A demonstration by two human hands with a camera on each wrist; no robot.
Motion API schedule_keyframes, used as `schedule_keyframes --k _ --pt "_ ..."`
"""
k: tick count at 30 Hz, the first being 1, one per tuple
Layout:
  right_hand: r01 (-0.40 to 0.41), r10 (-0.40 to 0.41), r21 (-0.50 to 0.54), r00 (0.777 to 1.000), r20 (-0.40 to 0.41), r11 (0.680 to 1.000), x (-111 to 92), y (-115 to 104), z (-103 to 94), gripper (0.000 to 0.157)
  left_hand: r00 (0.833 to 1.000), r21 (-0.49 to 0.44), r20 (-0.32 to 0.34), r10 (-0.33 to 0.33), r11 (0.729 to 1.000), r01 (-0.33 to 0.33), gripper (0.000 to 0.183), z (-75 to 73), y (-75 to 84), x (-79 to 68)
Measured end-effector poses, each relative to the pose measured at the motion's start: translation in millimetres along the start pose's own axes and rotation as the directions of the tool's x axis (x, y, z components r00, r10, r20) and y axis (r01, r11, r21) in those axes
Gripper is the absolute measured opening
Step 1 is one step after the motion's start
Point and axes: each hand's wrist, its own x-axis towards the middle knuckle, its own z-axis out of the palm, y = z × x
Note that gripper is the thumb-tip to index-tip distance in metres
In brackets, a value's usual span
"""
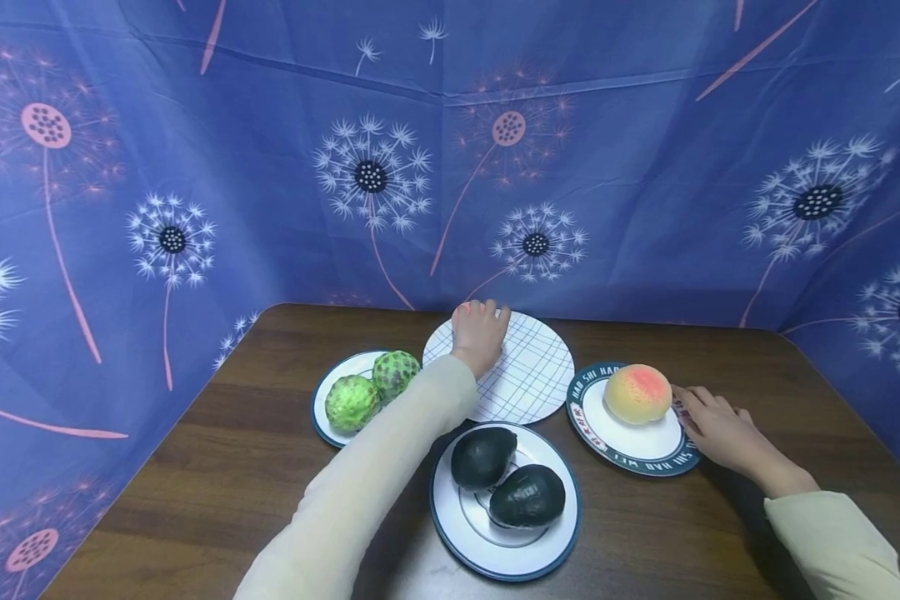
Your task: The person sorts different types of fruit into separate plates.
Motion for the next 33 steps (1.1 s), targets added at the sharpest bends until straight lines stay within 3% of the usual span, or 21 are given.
schedule_keyframes --k 11,18,33 --pt "-0.009 0.009 0.0 1.0 -0.004 1.0 -1.0 -2.5 -0.6 0.051 0.999 -0.058 0.007 -0.047 0.997 0.048 0.06 16.3 -18.4 3.9" --pt "-0.018 0.018 0.006 1.0 0.005 1.0 -1.1 -1.3 0.4 0.051 0.998 -0.12 -0.005 -0.066 0.991 0.065 0.063 24.3 -20.6 6.6" --pt "-0.025 0.025 -0.003 1.0 0.015 1.0 -0.5 -1.4 -0.2 0.05 0.997 -0.136 0.018 -0.073 0.988 0.074 0.071 32.4 -20.3 8.0"
